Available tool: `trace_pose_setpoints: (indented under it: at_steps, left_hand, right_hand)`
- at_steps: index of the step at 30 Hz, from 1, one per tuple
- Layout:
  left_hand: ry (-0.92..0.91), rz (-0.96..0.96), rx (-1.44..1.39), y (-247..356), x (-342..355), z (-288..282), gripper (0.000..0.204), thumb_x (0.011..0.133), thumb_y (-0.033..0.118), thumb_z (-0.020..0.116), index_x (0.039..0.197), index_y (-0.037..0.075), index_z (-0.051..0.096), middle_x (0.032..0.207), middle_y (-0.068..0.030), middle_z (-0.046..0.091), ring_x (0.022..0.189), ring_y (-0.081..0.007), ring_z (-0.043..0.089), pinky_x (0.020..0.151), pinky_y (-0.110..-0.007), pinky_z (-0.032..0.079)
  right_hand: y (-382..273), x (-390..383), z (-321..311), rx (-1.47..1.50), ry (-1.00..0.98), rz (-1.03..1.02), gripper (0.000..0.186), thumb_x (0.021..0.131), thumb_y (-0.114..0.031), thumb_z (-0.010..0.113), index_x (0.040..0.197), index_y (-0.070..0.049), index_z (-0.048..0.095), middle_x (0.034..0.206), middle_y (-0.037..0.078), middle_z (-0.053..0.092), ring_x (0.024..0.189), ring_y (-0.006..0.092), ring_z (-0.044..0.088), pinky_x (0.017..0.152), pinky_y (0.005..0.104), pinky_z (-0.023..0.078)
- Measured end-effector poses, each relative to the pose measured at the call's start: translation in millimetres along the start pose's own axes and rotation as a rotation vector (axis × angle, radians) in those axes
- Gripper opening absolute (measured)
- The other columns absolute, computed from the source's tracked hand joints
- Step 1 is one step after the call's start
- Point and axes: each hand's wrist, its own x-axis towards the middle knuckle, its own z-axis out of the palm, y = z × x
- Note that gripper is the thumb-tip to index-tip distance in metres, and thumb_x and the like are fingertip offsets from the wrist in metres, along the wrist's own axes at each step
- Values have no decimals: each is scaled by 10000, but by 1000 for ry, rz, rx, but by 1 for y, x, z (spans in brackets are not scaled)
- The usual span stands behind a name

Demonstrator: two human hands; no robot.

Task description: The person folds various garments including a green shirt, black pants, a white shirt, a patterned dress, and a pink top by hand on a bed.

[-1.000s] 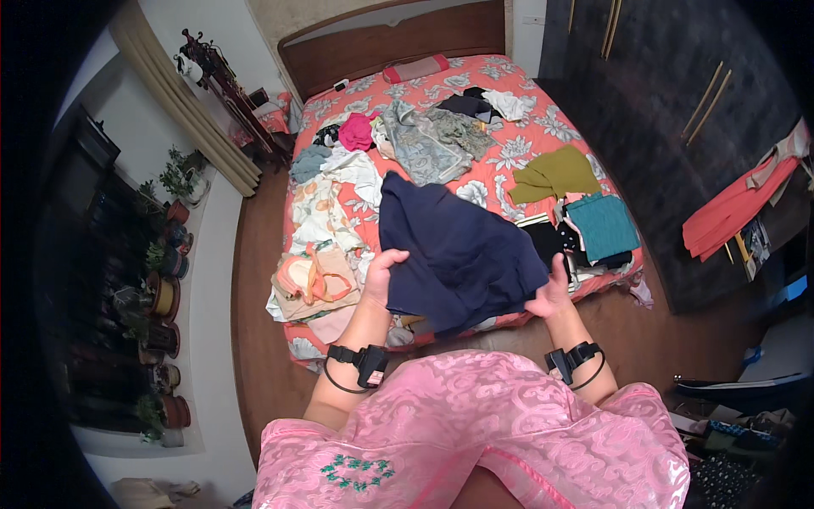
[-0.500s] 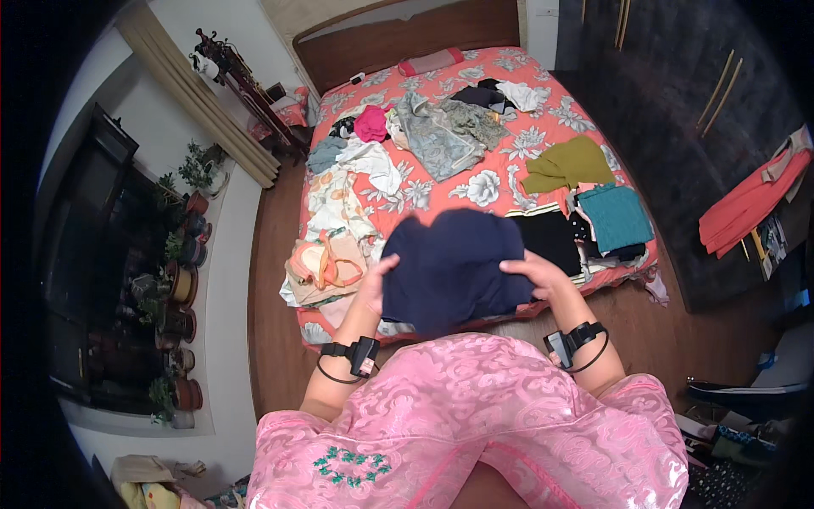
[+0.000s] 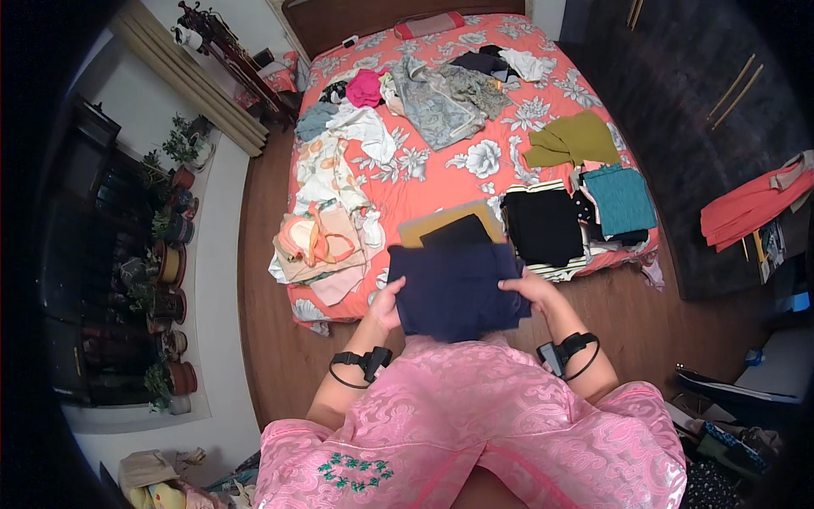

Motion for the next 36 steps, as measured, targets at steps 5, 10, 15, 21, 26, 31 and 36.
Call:
trace_pose_setpoints:
  at_steps: [5,10,15,21,26,31,36]
  left_hand:
    - [-43,252,192,32,27,20,444,917,266,462,1289,28,415,1257,-155,496,1130,-301,491,982,-492,376]
    - [570,122,343,53,50,-82,414,875,294,506,1268,178,448,1217,-61,446,1120,-302,387,940,-571,302]
    - [742,118,216,76,33,-71,409,873,290,500,1253,153,439,1191,-86,465,1122,-323,400,934,-550,304]
    - [683,205,185,174,71,-78,392,858,303,518,1189,103,449,1125,-105,488,975,-274,469,832,-422,418]
    - [553,255,382,259,175,-36,435,826,318,563,1173,72,468,1083,-97,499,935,-243,458,849,-392,410]
    - [449,474,672,326,304,-35,379,830,241,540,1155,48,517,930,-70,547,751,-165,491,651,-309,425]
    - [316,334,840,396,419,-66,426,827,157,526,1242,66,502,850,-38,584,659,-129,495,563,-262,409]
  right_hand:
    - [-71,13,-11,-256,105,-206,584,733,-53,690,1256,9,436,1114,104,591,983,193,576,856,323,470]
    - [-67,51,-21,-1016,660,-13,928,672,-421,735,1346,54,308,1203,273,520,1088,350,548,915,353,439]
    - [-7,65,-82,-1013,558,-36,812,695,-438,697,1287,41,417,1171,276,543,1083,345,557,898,368,454]
    - [43,63,-108,-748,538,240,595,744,-368,705,1179,-5,523,810,81,605,665,174,565,537,327,480]
    - [84,54,-106,-1022,590,40,517,773,-338,686,1122,19,552,806,123,626,726,187,607,637,315,492]
    - [38,57,-10,-890,533,208,429,818,-224,645,1154,15,527,952,173,638,830,210,626,743,316,495]
    - [55,52,35,-792,537,219,443,818,-210,650,1184,2,518,966,220,632,888,302,641,747,356,499]
